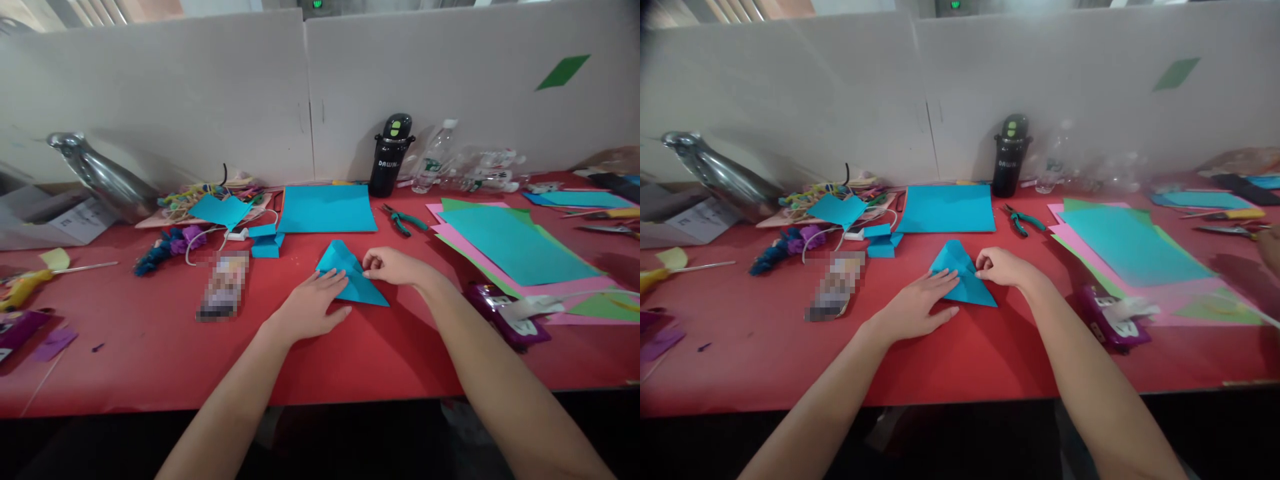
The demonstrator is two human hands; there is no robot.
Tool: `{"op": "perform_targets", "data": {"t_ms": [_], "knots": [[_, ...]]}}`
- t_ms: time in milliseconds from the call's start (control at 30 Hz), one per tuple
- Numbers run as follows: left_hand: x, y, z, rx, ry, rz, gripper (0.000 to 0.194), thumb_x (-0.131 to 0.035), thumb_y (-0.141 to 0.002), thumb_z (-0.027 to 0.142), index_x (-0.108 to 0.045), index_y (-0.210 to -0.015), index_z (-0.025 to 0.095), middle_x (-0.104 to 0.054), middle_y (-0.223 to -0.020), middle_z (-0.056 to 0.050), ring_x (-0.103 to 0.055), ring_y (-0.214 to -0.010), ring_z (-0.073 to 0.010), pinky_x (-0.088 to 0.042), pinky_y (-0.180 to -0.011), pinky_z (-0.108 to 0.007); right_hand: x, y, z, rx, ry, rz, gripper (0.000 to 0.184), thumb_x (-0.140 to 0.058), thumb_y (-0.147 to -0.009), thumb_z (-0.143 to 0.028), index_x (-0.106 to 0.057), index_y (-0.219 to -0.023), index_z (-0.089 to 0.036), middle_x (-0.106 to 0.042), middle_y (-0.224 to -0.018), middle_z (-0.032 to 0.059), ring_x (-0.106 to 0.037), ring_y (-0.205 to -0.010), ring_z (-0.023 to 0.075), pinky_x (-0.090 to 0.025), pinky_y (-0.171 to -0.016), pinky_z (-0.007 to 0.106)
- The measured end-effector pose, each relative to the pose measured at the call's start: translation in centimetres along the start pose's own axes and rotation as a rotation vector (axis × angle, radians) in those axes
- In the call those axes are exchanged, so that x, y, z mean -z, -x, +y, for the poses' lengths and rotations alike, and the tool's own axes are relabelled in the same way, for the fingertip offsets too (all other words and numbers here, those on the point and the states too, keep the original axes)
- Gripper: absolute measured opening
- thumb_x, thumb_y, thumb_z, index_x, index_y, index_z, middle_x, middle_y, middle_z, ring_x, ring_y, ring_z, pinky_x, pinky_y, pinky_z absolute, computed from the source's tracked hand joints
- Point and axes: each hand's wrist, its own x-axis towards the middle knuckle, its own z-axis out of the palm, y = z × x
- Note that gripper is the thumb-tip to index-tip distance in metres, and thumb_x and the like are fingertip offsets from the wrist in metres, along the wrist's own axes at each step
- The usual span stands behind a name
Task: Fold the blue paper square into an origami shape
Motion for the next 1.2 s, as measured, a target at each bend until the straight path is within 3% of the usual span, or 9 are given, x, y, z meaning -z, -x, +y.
{"op": "perform_targets", "data": {"t_ms": [367,500,633,700,800,967,1200], "knots": [[0.0,0.4,-1.1,0.136,-0.044,0.068,0.061,-0.046,-0.096,0.055,-0.049,-0.147,0.02,-0.041,-0.157,-0.008,-0.04,-0.146,-0.027,-0.032,-0.121,-0.048,0.1,0.1,-0.2,-0.006,-0.011,-0.012,0.015,-0.07,-0.08,-0.027,-0.061,-0.09,-0.019,-0.07,-0.085,0.0074,-0.066,-0.077,0.0199,-0.049,-0.068,0.03],[0.2,0.6,-1.4,0.189,-0.062,0.126,0.06,-0.045,-0.096,0.058,-0.056,-0.141,0.02,-0.05,-0.152,-0.008,-0.048,-0.139,-0.0298,-0.04,-0.116,-0.048,0.1,0.0,-0.1,-0.009,-0.031,-0.018,0.017,-0.071,-0.08,-0.028,-0.061,-0.09,-0.019,-0.071,-0.087,0.0071,-0.067,-0.079,0.0203,-0.049,-0.068,0.03],[0.3,0.2,-0.7,0.098,-0.042,0.223,0.053,-0.047,-0.097,0.05,-0.058,-0.138,0.019,-0.054,-0.149,-0.008,-0.05,-0.139,-0.0261,-0.039,-0.117,-0.042,0.2,-0.1,0.0,-0.006,-0.007,-0.018,0.017,-0.071,-0.08,-0.028,-0.061,-0.091,-0.019,-0.07,-0.086,0.0068,-0.066,-0.077,0.0194,-0.049,-0.067,0.029],[0.0,-0.3,0.2,-0.015,-0.022,0.177,0.052,-0.046,-0.098,0.045,-0.054,-0.143,0.019,-0.051,-0.151,-0.006,-0.043,-0.143,-0.0234,-0.034,-0.121,-0.041,0.2,-0.2,0.1,0.0,0.007,-0.017,0.016,-0.071,-0.08,-0.027,-0.061,-0.09,-0.019,-0.07,-0.084,0.0061,-0.065,-0.075,0.0187,-0.048,-0.067,0.029],[-1.0,-1.2,1.7,-0.106,-0.05,0.07,0.057,-0.045,-0.098,0.048,-0.051,-0.145,0.018,-0.044,-0.156,-0.007,-0.036,-0.148,-0.0258,-0.027,-0.124,-0.046,0.0,-0.3,0.2,0.015,0.009,-0.01,0.013,-0.068,-0.081,-0.025,-0.06,-0.089,-0.018,-0.068,-0.08,0.0049,-0.063,-0.072,0.0176,-0.048,-0.065,0.028],[-2.1,-1.7,2.1,-0.027,-0.081,0.049,0.063,-0.037,-0.1,0.052,-0.043,-0.15,0.014,-0.039,-0.158,-0.012,-0.034,-0.149,-0.0257,-0.027,-0.123,-0.046,-0.1,-0.3,0.3,0.033,0.007,-0.004,0.013,-0.068,-0.081,-0.025,-0.06,-0.089,-0.018,-0.067,-0.08,0.0047,-0.063,-0.074,0.0179,-0.048,-0.065,0.028],[-1.7,-0.9,1.3,0.07,-0.083,0.07,0.063,-0.033,-0.101,0.053,-0.043,-0.15,0.016,-0.036,-0.16,-0.01,-0.034,-0.149,-0.0245,-0.028,-0.123,-0.047,0.0,-0.2,0.2,0.019,0.001,-0.002,0.014,-0.069,-0.08,-0.026,-0.06,-0.089,-0.018,-0.068,-0.082,0.0055,-0.064,-0.074,0.0181,-0.048,-0.066,0.029]]}}
